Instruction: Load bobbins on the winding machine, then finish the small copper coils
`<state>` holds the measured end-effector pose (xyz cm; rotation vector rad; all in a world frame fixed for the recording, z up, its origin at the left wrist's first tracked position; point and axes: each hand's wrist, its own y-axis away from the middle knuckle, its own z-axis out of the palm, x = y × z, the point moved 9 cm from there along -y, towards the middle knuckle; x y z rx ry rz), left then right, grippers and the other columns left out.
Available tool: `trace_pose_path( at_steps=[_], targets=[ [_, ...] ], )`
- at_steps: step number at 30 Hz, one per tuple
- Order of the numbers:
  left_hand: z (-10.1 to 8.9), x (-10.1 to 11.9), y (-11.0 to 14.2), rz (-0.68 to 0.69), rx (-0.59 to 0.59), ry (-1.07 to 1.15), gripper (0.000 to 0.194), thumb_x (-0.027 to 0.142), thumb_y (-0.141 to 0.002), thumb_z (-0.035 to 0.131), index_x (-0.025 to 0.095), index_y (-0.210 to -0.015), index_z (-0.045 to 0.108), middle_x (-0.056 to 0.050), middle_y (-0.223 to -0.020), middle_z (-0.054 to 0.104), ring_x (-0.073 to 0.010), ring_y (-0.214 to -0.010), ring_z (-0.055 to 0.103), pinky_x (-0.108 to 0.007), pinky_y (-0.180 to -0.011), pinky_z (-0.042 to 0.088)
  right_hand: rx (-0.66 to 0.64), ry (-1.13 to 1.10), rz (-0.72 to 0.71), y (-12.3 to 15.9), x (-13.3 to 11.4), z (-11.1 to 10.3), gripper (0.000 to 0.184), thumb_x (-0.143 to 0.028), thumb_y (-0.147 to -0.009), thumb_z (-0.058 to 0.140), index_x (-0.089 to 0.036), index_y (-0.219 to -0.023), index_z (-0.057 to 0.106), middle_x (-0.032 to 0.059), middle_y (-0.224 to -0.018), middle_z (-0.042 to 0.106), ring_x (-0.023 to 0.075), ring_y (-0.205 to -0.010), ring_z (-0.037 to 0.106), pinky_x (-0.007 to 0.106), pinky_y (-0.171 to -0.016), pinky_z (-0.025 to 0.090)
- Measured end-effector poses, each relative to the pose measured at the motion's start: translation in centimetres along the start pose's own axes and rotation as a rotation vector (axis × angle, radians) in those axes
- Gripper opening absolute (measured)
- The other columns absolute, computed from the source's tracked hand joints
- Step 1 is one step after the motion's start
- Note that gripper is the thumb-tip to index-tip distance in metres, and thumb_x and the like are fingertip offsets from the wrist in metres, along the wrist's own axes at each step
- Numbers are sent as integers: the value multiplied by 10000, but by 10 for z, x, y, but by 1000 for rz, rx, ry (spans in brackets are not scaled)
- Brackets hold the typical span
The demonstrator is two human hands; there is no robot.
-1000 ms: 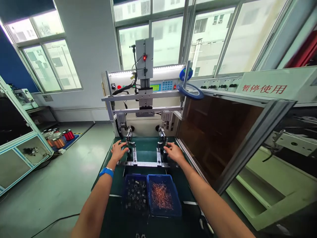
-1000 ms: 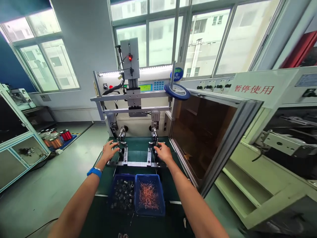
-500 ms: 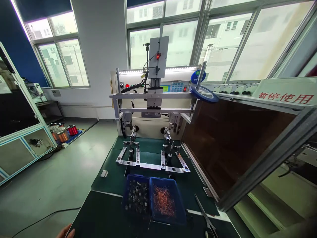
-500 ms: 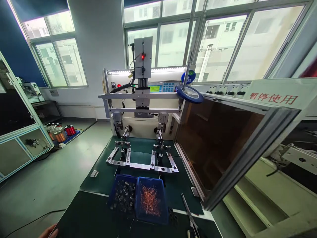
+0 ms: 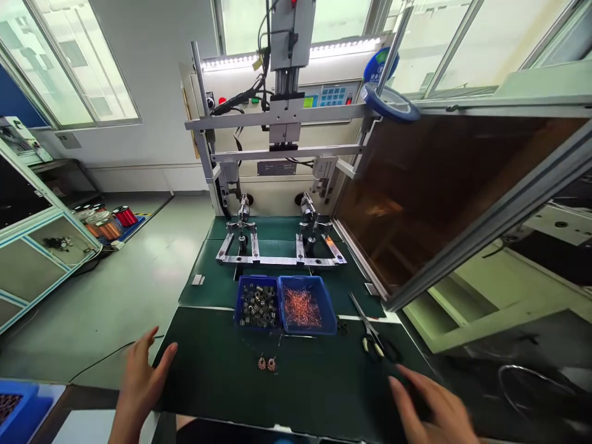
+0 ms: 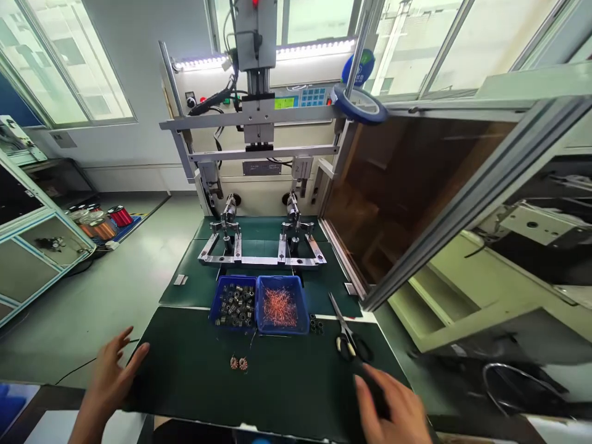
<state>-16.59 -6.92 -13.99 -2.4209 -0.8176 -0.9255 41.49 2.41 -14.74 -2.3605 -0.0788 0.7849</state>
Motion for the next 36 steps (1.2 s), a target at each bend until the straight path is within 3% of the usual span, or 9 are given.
trace_pose_path(
  at_steps=[3,5,8,10,15,19,24,30,36],
  targets=[
    [17,91,-11,252,35,206,574,594,-861,600,181,-1259,586,-144,-1241,545,-331,-1136,566,-507,-970,490,-359,-265,-86,15,-91,59,240,-416,-861,629,-239,-1009,697,90,-967,708,244,-938,654,406,-810,576],
    [38,154,-17,425,-16,338,458,482,-908,620,234,-1291,569,-110,-1303,521,-297,-1189,534,-455,-983,477,-603,-321,-105,27,-143,97,306,-400,-829,668,-235,-1086,679,98,-1062,692,273,-1059,604,462,-909,544],
    [72,224,-24,605,-98,500,417,383,-924,628,227,-1304,562,-110,-1302,496,-262,-1164,539,-393,-945,486,-762,-272,-81,34,-183,126,407,-354,-784,716,-221,-1162,647,110,-1128,648,311,-1106,542,541,-949,476],
    [95,244,-29,616,-160,597,395,351,-900,647,216,-1267,586,-102,-1272,499,-244,-1113,552,-363,-898,492,-787,-242,-72,34,-190,131,297,-316,-803,697,-224,-1086,675,101,-1068,641,311,-1067,533,542,-913,463],
    [139,230,-32,481,-346,692,389,339,-887,656,171,-1231,592,-112,-1139,577,-208,-913,589,-332,-778,487,-764,-472,-100,15,-186,120,141,-305,-836,684,-217,-946,691,70,-910,636,247,-937,550,453,-847,489],
    [159,218,-20,410,-621,765,405,442,-904,640,124,-1152,597,-109,-912,662,-199,-742,616,-322,-685,509,-516,-645,-279,-44,-198,107,217,-395,-836,690,-233,-980,692,81,-979,631,242,-988,545,456,-884,479],
    [174,224,3,226,-957,1115,531,470,-885,736,146,-1260,544,-97,-924,690,-174,-751,636,-292,-733,505,-484,-745,-395,-102,-217,132,256,-406,-759,767,-271,-973,729,97,-1165,587,267,-1126,514,482,-947,477],
    [184,226,20,115,-1054,1132,485,369,-827,832,156,-1193,597,-80,-898,693,-150,-781,622,-241,-733,484,-495,-783,-386,-91,-208,140,263,-455,-742,769,-282,-937,741,82,-1160,597,252,-1092,538,465,-924,493],
    [183,223,21,10,-955,1094,401,344,-770,875,161,-1052,657,-52,-844,686,-144,-707,627,-223,-630,516,-414,-808,-307,-90,-202,120,332,-418,-740,783,-224,-996,702,49,-869,630,184,-830,596,360,-740,533]
  ],
)
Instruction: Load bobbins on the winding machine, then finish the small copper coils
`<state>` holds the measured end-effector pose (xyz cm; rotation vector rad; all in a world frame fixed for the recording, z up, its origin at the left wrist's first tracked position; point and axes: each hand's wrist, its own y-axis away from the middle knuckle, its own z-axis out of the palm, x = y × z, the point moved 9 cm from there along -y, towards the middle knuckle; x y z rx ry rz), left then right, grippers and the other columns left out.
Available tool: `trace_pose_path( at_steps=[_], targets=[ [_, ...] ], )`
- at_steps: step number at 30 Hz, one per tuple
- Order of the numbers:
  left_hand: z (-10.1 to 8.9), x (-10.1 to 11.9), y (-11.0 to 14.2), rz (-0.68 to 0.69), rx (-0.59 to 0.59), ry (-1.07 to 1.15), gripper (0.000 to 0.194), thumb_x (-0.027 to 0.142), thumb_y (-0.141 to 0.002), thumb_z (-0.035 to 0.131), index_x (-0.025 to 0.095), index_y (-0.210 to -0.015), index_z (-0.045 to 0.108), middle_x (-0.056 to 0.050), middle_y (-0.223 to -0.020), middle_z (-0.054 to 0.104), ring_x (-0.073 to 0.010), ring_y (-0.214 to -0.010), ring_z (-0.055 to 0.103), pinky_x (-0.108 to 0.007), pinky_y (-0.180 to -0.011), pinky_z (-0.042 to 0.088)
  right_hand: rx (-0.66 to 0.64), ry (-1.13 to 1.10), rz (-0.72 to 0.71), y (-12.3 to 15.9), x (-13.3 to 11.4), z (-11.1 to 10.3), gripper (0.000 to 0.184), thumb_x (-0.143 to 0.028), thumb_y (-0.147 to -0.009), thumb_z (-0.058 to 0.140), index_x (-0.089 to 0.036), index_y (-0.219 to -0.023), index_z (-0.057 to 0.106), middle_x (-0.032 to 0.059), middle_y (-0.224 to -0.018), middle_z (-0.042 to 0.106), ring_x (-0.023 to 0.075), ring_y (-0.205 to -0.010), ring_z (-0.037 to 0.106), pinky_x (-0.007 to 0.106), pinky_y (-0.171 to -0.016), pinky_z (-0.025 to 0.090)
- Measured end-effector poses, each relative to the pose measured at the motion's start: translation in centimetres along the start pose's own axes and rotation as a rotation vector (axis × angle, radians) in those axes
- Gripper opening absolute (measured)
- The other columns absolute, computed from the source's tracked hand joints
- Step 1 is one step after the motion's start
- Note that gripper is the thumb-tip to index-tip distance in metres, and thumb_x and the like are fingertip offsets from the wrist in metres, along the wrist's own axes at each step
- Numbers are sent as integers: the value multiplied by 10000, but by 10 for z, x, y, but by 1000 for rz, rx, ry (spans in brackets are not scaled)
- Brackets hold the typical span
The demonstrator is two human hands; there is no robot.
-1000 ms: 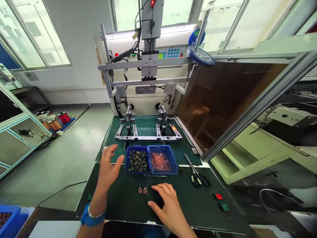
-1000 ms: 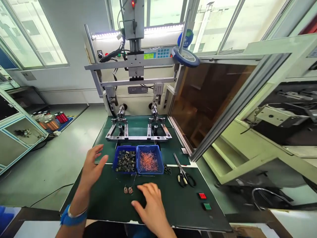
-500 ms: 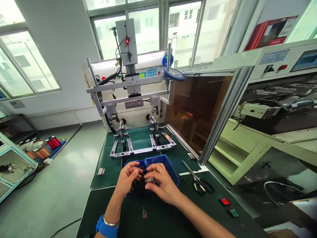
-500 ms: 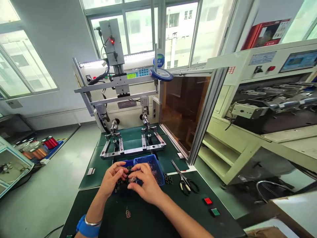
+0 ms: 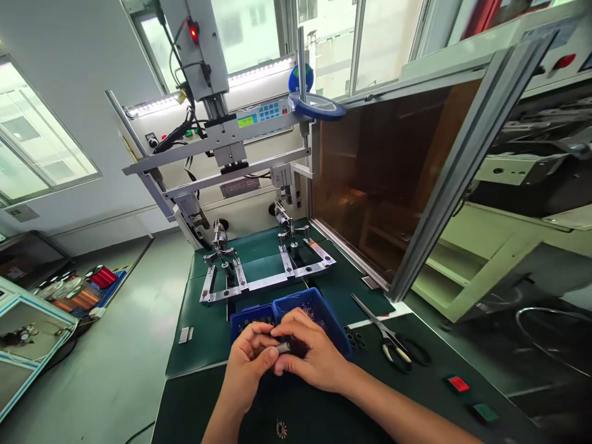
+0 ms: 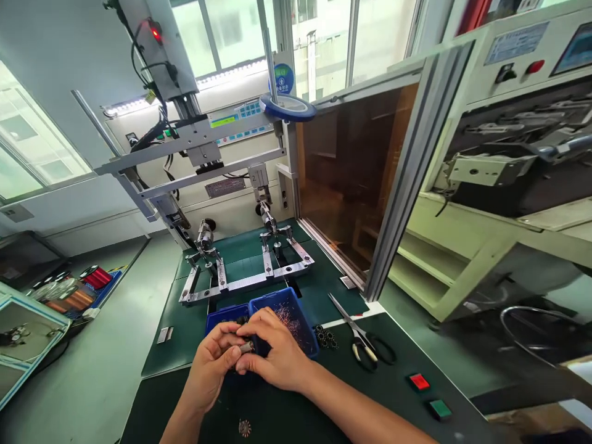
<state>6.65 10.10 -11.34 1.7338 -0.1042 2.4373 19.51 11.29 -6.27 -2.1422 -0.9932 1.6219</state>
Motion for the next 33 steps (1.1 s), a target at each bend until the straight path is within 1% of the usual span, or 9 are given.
trace_pose_path(
  at_steps=[3,6,13,16,19,22,27,30,33],
  targets=[
    [-4,0,0,-26,58,-7,372,378,-741,891,144,-939,679,-47,-762,680,-136,-631,625,-208,-568,528,18,-78,-24,-3,-6,-6,153,-298,-867,659,-208,-987,687,29,-775,666,148,-748,614,305,-680,520],
    [-9,-1,1,-76,100,-3,378,399,-681,925,129,-801,689,-38,-661,655,-134,-599,635,-184,-543,527,-26,-142,-48,-5,-10,-7,155,-223,-922,564,-221,-990,704,36,-811,706,134,-760,634,281,-687,515],
    [4,-9,7,-194,-28,-1,367,385,-638,946,122,-732,709,-46,-603,639,-142,-533,633,-185,-489,520,-104,-177,5,-5,-9,0,221,-258,-948,499,-186,-819,664,32,-762,649,128,-739,586,284,-697,489],
    [2,-9,7,-160,-28,-45,359,401,-671,925,126,-755,711,-52,-634,651,-145,-551,636,-197,-519,527,-50,-152,36,-6,-4,-3,175,-268,-939,518,-189,-849,646,33,-798,640,127,-755,579,282,-698,480],
    [-6,-4,4,-101,32,-93,357,424,-704,903,135,-785,709,-52,-688,664,-142,-591,639,-197,-554,527,55,-161,74,-6,2,-14,147,-298,-915,554,-193,-834,619,26,-789,601,129,-740,560,280,-671,471],
    [-11,0,4,-72,67,-121,348,427,-726,890,142,-817,713,-52,-728,674,-148,-637,650,-201,-590,531,69,-139,25,-7,-3,-19,121,-297,-871,592,-197,-812,623,35,-800,595,150,-771,571,306,-691,487],
    [-10,3,3,-41,50,-120,342,423,-740,882,141,-844,719,-62,-739,683,-160,-663,656,-222,-620,547,44,-19,-25,-7,-10,-17,49,-233,-818,644,-210,-850,672,51,-862,635,169,-826,609,331,-722,524],
    [-17,6,1,-27,88,-133,356,435,-744,877,136,-862,724,-76,-788,690,-175,-696,665,-239,-634,561,109,21,-38,-7,-9,-23,79,-215,-849,609,-212,-897,673,63,-898,647,175,-860,619,340,-744,546],
    [-27,16,1,18,152,-107,354,454,-761,860,143,-873,734,-84,-894,686,-162,-701,651,-220,-583,550,167,128,-82,-5,-9,-26,115,-208,-855,612,-207,-951,676,74,-924,651,190,-898,606,360,-770,552]
  ],
)
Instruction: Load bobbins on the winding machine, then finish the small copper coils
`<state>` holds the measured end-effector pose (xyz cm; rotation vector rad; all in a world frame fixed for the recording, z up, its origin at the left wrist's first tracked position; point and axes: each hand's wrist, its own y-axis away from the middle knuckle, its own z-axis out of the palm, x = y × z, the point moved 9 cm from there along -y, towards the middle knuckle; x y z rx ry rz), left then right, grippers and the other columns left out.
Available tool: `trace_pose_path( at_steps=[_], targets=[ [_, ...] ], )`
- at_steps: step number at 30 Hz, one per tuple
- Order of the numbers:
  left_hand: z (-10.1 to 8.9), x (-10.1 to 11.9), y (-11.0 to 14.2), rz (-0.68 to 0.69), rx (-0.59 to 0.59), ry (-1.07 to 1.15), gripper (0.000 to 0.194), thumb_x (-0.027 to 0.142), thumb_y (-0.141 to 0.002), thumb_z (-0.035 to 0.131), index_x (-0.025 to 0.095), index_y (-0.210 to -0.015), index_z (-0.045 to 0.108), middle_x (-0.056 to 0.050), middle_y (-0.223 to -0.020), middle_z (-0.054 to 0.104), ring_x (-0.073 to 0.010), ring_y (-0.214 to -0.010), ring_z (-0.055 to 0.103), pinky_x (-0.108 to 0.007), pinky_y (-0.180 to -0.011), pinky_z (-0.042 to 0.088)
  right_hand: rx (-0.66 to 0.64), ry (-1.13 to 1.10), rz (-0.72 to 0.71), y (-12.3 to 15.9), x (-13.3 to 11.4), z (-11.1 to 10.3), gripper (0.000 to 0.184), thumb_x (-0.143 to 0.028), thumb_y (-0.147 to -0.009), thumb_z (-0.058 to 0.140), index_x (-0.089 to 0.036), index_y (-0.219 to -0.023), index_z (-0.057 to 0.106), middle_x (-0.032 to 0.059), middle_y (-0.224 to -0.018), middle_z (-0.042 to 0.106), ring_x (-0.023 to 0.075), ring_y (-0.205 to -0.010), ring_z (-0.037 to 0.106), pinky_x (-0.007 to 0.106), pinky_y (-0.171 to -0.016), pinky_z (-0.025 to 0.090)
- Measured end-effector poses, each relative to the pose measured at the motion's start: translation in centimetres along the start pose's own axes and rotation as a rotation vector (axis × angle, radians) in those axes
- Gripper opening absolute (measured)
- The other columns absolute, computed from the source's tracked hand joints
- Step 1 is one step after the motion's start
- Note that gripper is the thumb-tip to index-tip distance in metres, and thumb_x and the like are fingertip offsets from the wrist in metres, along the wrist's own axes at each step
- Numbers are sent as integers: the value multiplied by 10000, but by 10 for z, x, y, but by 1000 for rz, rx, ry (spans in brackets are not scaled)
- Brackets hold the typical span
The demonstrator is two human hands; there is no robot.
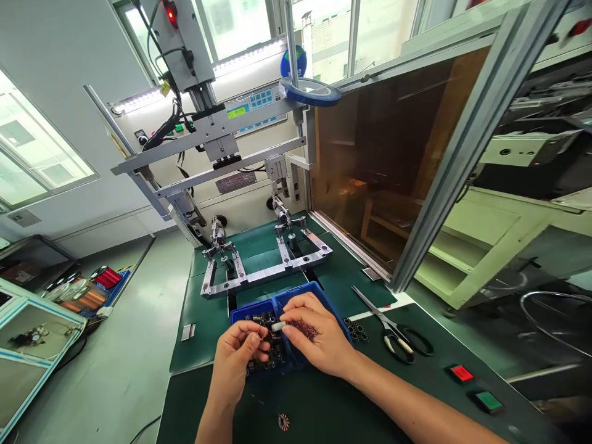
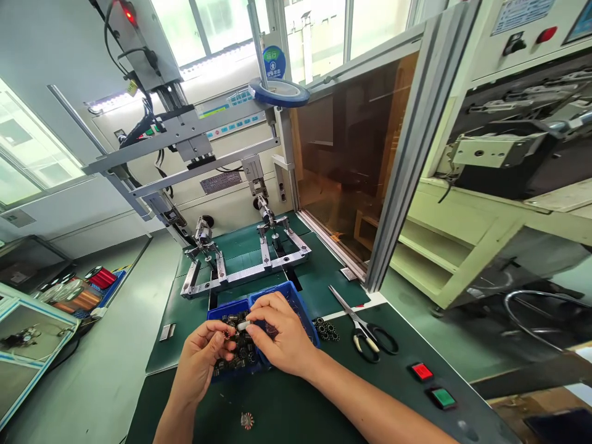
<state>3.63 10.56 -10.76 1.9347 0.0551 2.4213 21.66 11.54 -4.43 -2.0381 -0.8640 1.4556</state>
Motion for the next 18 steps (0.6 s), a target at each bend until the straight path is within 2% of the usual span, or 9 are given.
trace_pose_path(
  at_steps=[2,4,7,9,11,14,16,18],
  targets=[
    [-6,6,-1,28,37,54,347,448,-750,870,149,-865,737,-78,-911,681,-138,-670,630,-191,-538,522,-47,99,-50,4,-2,9,123,-218,-853,624,-208,-958,688,85,-950,654,206,-919,587,388,-783,547],
    [-11,11,0,45,69,109,345,426,-721,896,151,-859,740,-74,-916,681,-126,-662,621,-183,-543,517,-182,193,-74,12,-3,29,129,-231,-855,624,-223,-955,704,100,-1020,661,243,-986,573,445,-820,535],
    [-12,15,0,50,81,149,351,419,-714,903,146,-868,744,-86,-945,685,-134,-692,629,-206,-599,542,-395,294,-58,26,-1,56,144,-224,-845,625,-247,-954,717,113,-1154,661,324,-1148,532,555,-898,491],
    [-10,14,1,36,71,170,354,441,-742,881,146,-883,745,-97,-972,688,-148,-722,643,-220,-631,556,-437,303,-28,29,0,61,170,-228,-818,651,-244,-974,717,121,-1191,656,358,-1203,503,599,-932,465],
    [-7,12,2,16,57,188,348,445,-755,871,150,-886,741,-100,-1004,690,-162,-758,661,-231,-662,567,-383,249,13,25,0,55,220,-258,-806,666,-233,-1021,709,128,-1185,652,352,-1191,505,602,-947,465],
    [1,8,4,-2,16,195,310,395,-756,881,156,-877,724,-83,-1000,686,-179,-811,677,-244,-714,574,-207,81,86,17,1,36,325,-338,-838,646,-219,-1140,673,134,-1159,644,299,-1130,531,542,-944,500],
    [10,3,5,-16,-34,216,282,347,-768,880,158,-874,699,-65,-950,679,-166,-810,668,-235,-718,563,-133,-51,164,15,6,30,372,-394,-848,650,-239,-1186,660,121,-1159,638,270,-1116,544,504,-951,510],
    [20,-4,7,-32,-84,261,275,304,-773,881,162,-863,663,-37,-873,664,-130,-755,639,-207,-686,541,-112,-169,243,18,11,31,345,-429,-843,663,-281,-1154,691,96,-1148,640,252,-1114,558,482,-961,510]
  ],
)
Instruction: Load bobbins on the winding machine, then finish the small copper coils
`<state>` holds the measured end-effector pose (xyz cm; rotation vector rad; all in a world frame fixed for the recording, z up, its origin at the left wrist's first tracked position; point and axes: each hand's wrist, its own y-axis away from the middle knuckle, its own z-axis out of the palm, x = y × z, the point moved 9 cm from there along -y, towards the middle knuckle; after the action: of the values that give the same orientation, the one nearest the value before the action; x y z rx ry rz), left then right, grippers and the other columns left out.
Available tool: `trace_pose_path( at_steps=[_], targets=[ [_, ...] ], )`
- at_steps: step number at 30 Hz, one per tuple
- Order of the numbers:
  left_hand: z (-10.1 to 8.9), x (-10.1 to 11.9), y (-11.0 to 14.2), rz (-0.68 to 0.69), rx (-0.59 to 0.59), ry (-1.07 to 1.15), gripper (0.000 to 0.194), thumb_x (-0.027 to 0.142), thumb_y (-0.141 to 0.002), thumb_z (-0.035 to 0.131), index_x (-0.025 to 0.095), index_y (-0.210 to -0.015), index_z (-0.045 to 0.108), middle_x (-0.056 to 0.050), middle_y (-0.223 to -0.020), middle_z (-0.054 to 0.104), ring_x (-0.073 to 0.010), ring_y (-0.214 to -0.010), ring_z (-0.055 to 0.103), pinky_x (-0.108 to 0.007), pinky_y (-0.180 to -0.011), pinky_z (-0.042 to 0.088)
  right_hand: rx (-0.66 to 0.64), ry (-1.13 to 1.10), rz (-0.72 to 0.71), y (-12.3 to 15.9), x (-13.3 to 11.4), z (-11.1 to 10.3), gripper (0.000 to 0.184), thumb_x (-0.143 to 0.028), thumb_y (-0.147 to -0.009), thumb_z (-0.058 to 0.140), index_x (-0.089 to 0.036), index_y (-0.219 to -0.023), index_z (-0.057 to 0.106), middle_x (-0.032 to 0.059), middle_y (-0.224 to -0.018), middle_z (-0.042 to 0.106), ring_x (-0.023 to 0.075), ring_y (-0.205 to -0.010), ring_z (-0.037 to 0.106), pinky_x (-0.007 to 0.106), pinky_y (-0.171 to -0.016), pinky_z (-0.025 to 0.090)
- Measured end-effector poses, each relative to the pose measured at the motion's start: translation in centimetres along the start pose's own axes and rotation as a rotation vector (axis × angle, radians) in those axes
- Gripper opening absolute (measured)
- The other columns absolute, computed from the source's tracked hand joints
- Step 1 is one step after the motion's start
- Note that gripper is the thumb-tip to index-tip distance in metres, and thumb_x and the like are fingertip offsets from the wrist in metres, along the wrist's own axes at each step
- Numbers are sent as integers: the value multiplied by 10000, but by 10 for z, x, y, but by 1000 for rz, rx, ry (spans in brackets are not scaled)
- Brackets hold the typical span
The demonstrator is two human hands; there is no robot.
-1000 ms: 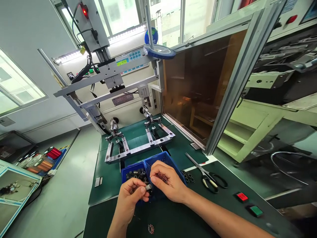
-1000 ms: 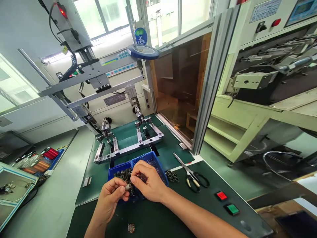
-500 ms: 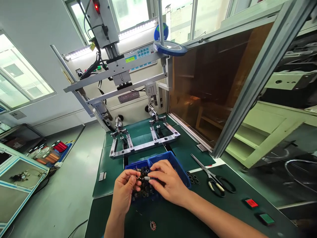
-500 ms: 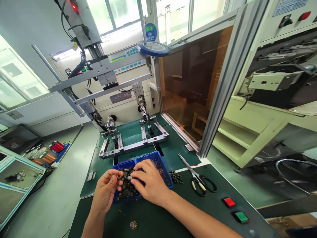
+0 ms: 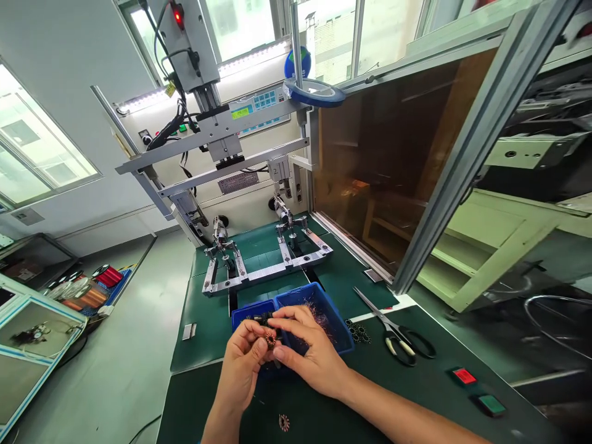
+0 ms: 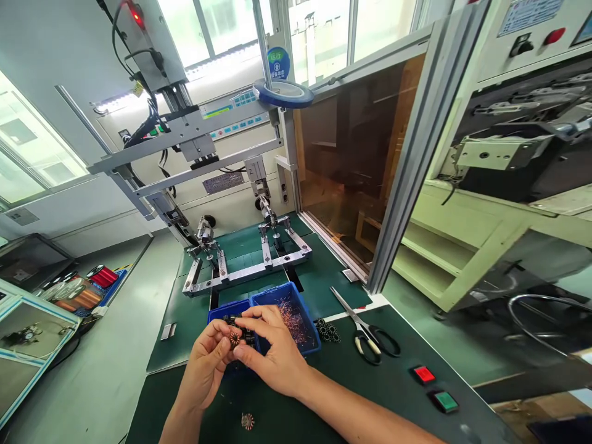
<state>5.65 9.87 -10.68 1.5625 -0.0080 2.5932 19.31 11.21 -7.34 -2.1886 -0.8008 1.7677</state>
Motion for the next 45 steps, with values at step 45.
trace_pose_path(
  at_steps=[45],
  targets=[
    [15,-15,5,-34,-192,-140,387,393,-824,831,168,-1121,727,-72,-834,684,-163,-677,685,-199,-590,572,-118,-209,-4,-2,-7,3,233,-399,-915,568,-223,-806,675,70,-1036,558,218,-1035,538,449,-911,426]
  ],
)
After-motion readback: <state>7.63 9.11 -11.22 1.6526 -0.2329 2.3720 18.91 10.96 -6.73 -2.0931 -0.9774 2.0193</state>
